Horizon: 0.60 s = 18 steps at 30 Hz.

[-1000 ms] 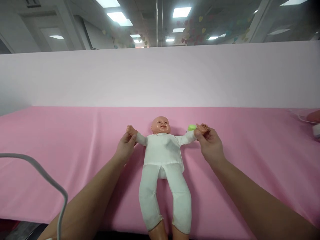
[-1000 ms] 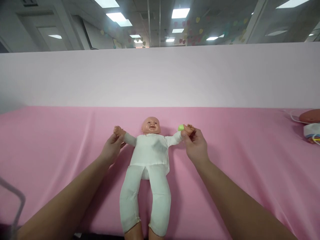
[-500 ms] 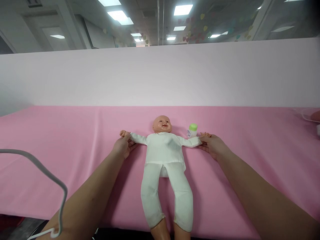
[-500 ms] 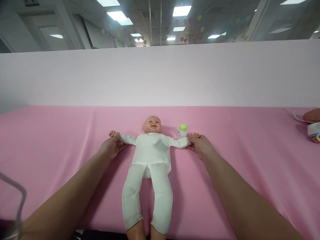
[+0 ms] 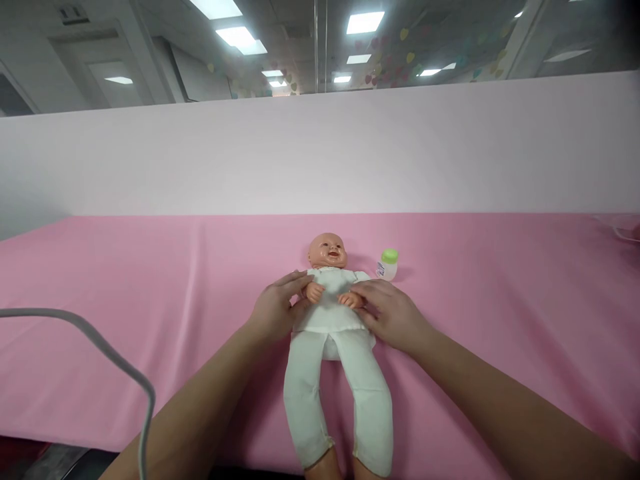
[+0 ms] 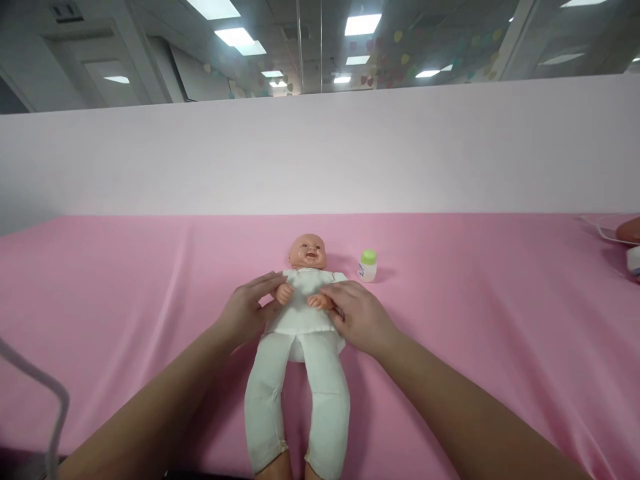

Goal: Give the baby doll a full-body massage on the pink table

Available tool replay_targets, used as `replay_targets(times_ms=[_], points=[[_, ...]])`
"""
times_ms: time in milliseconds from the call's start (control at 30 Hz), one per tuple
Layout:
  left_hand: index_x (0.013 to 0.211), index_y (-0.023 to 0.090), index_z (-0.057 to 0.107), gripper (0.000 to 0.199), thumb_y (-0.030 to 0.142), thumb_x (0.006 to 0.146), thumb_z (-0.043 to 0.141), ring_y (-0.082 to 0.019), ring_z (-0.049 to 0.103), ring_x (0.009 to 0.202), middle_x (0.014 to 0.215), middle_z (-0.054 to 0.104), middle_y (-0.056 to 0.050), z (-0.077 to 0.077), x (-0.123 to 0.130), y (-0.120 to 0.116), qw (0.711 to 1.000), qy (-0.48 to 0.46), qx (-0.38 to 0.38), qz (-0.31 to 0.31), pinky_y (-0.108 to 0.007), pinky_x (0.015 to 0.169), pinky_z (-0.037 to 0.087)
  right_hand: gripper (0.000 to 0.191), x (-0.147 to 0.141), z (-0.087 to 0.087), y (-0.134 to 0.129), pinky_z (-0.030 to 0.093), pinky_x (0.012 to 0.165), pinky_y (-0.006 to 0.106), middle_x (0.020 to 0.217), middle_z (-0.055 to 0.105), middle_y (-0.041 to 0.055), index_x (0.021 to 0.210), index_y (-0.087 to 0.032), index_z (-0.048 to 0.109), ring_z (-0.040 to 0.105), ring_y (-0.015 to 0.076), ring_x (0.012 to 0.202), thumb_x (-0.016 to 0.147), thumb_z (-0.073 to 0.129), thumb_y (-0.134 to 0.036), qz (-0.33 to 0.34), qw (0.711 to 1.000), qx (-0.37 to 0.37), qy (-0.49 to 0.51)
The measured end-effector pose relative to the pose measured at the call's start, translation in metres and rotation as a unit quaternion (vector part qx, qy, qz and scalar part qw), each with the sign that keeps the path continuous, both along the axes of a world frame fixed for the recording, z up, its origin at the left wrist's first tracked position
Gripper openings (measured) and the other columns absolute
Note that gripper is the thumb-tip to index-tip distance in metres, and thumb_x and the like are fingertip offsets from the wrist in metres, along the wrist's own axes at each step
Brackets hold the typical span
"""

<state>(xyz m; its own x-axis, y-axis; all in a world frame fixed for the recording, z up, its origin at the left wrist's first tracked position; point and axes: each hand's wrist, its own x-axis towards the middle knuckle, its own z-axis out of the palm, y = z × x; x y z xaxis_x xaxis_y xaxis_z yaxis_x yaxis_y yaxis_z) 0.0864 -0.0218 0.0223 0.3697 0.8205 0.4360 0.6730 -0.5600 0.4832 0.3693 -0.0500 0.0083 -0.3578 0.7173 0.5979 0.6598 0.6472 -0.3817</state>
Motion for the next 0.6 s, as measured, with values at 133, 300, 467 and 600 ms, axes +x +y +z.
replay_targets(times_ms=[133, 300, 467, 600], points=[[0.143, 0.028, 0.067, 0.045, 0.044, 0.102, 0.058, -0.029, 0.053, 0.146, 0.155, 0.06, -0.006, 0.0, -0.001, 0.0, 0.991, 0.12, 0.04, -0.038, -0.045, 0.122, 0.044, 0.041, -0.004, -0.003, 0.001, 0.058, 0.105, 0.053, 0.126, 0.075, 0.009, 0.132, -0.021, 0.07, 0.067, 0.0295, 0.119, 0.095, 0.055, -0.008, 0.057, 0.995, 0.048, -0.066], [0.141, 0.027, 0.069, 0.041, 0.033, 0.104, 0.053, -0.029, 0.05, 0.149, 0.155, 0.06, -0.007, 0.004, 0.005, -0.001, 0.983, 0.172, 0.041, -0.051, -0.046, 0.125, 0.039, 0.043, -0.007, -0.004, 0.0, 0.058, 0.106, 0.051, 0.128, 0.075, 0.0097, 0.132, -0.019, 0.07, 0.065, 0.0298, 0.122, 0.095, 0.052, -0.005, 0.067, 0.991, 0.045, -0.106], [0.14, 0.026, 0.068, 0.042, 0.038, 0.101, 0.057, -0.031, 0.057, 0.142, 0.149, 0.065, -0.009, 0.002, 0.005, -0.001, 0.999, 0.044, -0.006, -0.031, -0.047, 0.12, 0.044, 0.039, -0.004, -0.003, 0.0, 0.055, 0.109, 0.054, 0.126, 0.076, 0.0087, 0.129, -0.022, 0.071, 0.067, 0.0298, 0.122, 0.095, 0.055, -0.01, 0.05, 0.997, 0.029, -0.048], [0.12, 0.023, 0.072, 0.034, 0.048, 0.101, 0.057, -0.028, 0.069, 0.118, 0.124, 0.075, -0.008, -0.002, -0.007, 0.013, 0.969, -0.223, -0.102, 0.022, -0.041, 0.104, 0.056, 0.032, 0.018, 0.001, 0.009, 0.059, 0.103, 0.05, 0.129, 0.075, 0.0065, 0.126, -0.028, 0.069, 0.071, 0.0286, 0.116, 0.094, 0.066, -0.028, -0.06, 0.986, -0.054, 0.145]])
